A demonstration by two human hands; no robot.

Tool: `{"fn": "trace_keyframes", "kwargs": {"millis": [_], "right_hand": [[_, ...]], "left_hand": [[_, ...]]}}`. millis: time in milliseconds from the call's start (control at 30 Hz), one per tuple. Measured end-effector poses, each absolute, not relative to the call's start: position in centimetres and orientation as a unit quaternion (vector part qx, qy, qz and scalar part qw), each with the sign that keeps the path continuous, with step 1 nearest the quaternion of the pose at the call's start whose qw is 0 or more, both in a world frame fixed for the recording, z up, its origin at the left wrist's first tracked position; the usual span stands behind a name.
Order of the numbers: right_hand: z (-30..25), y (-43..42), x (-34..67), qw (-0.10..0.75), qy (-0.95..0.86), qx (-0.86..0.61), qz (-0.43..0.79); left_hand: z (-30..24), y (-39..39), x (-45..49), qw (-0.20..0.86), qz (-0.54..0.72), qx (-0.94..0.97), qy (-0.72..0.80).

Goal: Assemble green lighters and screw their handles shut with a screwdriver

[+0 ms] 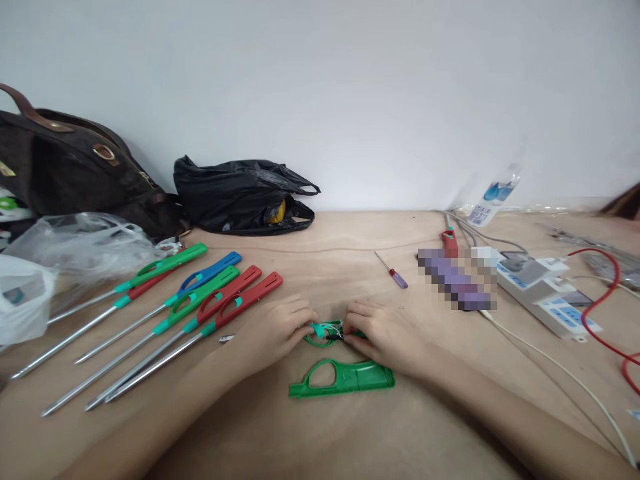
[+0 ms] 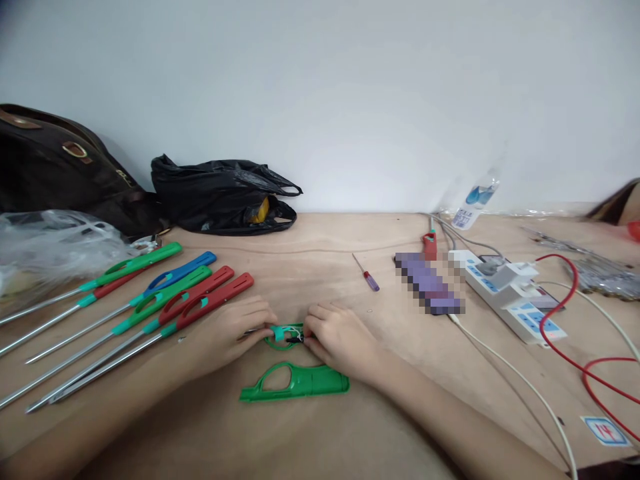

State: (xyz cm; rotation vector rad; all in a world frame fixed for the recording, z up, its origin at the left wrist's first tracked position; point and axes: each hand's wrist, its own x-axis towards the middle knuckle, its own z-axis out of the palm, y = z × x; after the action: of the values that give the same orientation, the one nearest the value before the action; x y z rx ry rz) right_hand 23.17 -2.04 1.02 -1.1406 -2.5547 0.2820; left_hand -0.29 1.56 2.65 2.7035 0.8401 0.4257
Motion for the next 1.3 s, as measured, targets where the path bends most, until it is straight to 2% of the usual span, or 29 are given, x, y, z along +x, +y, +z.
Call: {"fn": "trace_keyframes", "kwargs": {"millis": [500,1300], "right_hand": [[0.8,-2.0,23.4,0.199,-0.879,-0.415,0.125],[0.8,-1.9,23.3,0.207,-0.872,-0.419,0.15]], "left_hand": [[1.6,1.3,0.1,0.045,0.143,0.949,0.278],[0.8,1.2,0.7,0.031,0.155,0.947,0.281]]}}
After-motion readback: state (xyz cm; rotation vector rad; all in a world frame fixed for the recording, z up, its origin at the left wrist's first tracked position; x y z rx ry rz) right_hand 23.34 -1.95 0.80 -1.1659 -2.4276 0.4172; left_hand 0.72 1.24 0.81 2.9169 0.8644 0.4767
